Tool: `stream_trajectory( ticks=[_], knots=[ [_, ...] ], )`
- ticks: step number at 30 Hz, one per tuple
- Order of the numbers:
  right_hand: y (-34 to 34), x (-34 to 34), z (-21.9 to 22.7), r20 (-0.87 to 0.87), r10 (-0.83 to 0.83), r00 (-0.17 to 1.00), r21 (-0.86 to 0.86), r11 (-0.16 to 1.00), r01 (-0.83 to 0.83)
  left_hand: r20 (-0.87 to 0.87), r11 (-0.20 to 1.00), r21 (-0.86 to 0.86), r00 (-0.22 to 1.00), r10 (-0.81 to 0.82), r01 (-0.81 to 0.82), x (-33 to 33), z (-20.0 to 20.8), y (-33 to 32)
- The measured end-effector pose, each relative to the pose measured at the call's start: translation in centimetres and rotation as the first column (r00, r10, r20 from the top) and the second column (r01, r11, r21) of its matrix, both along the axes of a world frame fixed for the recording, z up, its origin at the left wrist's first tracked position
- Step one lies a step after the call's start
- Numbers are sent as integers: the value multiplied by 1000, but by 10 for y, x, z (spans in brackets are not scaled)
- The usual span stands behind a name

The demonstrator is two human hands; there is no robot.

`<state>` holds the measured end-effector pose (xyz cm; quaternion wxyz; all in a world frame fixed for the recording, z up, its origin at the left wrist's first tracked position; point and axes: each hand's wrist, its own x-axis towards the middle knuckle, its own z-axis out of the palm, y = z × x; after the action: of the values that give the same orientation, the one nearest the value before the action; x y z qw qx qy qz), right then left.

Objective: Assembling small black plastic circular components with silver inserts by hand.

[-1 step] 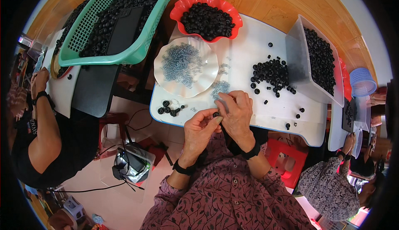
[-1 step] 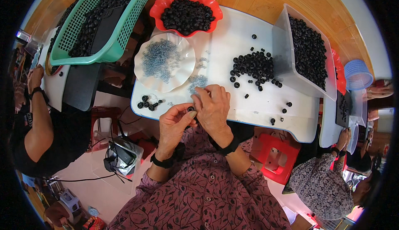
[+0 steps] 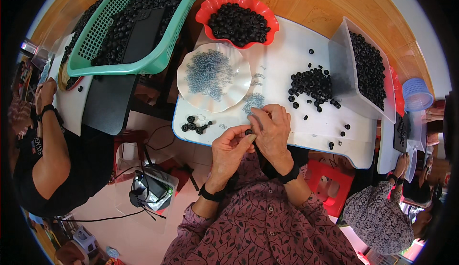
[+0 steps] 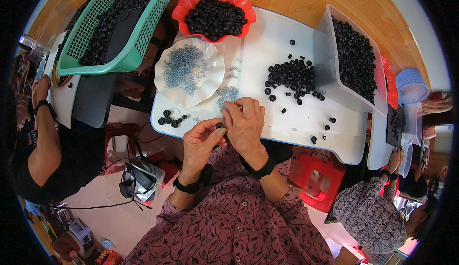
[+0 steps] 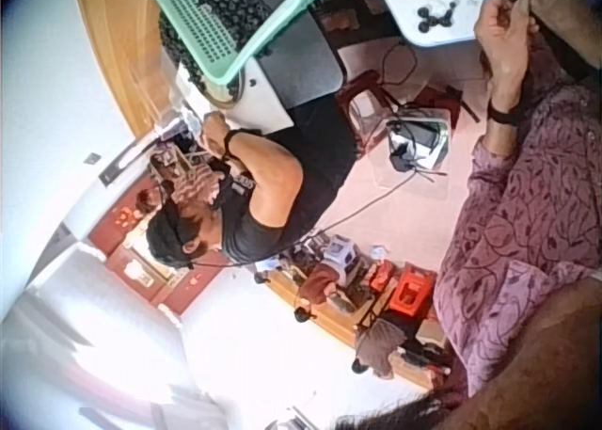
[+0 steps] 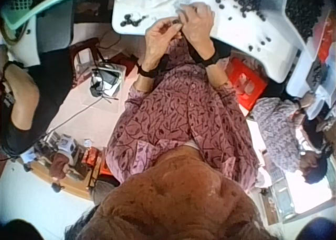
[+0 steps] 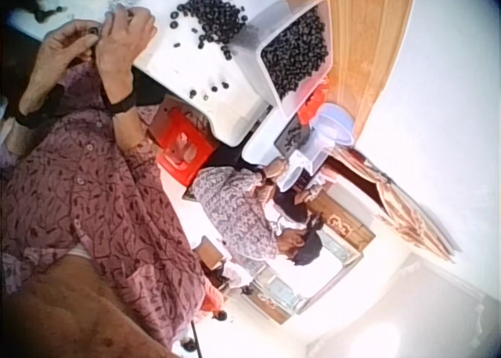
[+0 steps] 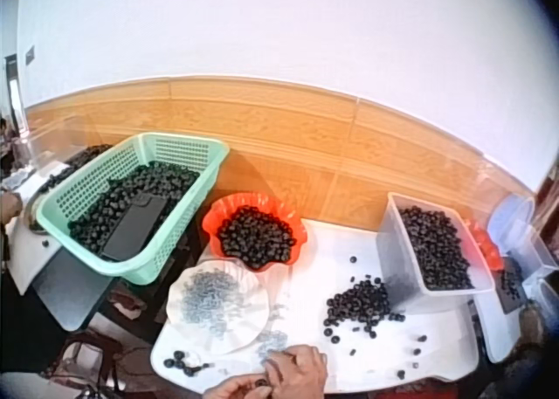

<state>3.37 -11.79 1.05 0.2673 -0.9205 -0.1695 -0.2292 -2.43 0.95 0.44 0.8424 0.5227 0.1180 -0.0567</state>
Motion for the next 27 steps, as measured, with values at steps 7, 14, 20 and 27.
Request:
stream_trajectory(
  ticks=[7, 14, 20, 27],
  knots=[
    [-4, 0, -3, -17, 13, 1000, -8, 1000, -13, -15, 1000, -1, 1000, 2, -2, 0, -2, 0],
    [-7, -2, -4, -12, 35, 999, -1, 999, -35, -12, 1000, 5, 1000, 1, -1, 0, -1, 0],
    [-6, -3, -1, -25, 38, 999, 20, 999, -37, -12, 1000, 9, 1000, 3, -3, -1, 0, 0],
    [2, 3, 1, 2, 54, 999, 4, 999, -54, -11, 1000, 4, 1000, 5, -5, -1, -1, 1]
  ],
)
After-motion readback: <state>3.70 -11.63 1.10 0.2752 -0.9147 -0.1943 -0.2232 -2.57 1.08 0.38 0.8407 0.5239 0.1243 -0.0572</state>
